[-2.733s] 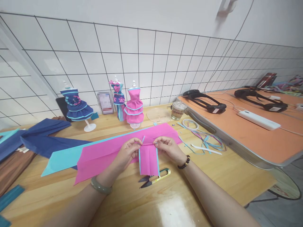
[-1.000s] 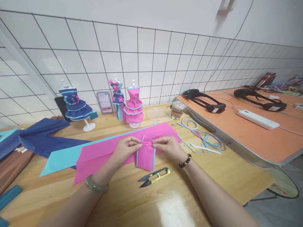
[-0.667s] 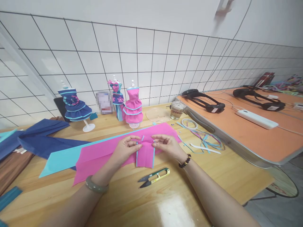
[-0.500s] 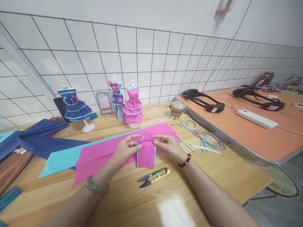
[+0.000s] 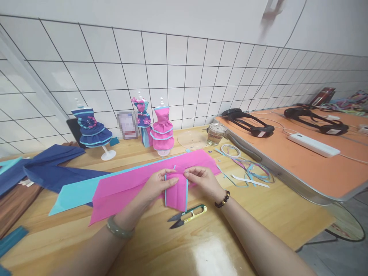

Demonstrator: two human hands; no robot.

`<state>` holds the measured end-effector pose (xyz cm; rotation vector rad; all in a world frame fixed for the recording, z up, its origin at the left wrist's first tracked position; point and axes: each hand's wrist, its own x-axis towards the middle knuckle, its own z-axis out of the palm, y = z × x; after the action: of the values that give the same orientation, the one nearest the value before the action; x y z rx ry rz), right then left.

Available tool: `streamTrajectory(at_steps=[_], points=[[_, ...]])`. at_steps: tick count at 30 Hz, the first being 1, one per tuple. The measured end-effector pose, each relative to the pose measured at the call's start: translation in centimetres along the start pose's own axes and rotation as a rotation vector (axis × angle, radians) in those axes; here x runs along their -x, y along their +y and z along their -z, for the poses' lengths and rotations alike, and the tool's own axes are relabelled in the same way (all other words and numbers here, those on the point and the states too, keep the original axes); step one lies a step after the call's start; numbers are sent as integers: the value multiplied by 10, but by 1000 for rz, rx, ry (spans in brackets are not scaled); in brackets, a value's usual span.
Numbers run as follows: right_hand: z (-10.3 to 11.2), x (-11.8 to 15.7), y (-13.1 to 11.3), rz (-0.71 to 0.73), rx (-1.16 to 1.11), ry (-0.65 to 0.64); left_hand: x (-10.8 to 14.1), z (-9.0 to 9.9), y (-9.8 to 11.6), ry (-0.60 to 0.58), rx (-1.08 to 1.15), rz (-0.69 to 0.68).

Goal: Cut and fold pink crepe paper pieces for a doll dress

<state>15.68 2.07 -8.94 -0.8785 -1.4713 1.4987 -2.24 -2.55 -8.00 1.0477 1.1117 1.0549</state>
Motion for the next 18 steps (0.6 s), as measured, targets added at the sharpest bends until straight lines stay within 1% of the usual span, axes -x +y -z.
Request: streamTrajectory(at_steps=[3, 6, 10, 13, 16, 18], points=[[-4, 1, 1, -20, -9, -18, 1, -2, -3, -32, -35, -1], [-5, 1, 0, -35, -27, -33, 0, -3, -2, -67, -9, 11], [-6, 2, -3, -26, -71, -45, 0, -1, 0, -76, 30, 38], [-8, 4, -4, -40, -75, -107, 2, -3, 0, -93, 6, 79], [-11, 6, -2, -45, -30, -180, 5, -8, 0, -118, -22, 124], [-12, 7, 0, -37, 19, -190, 8, -11, 2, -130, -22, 160]])
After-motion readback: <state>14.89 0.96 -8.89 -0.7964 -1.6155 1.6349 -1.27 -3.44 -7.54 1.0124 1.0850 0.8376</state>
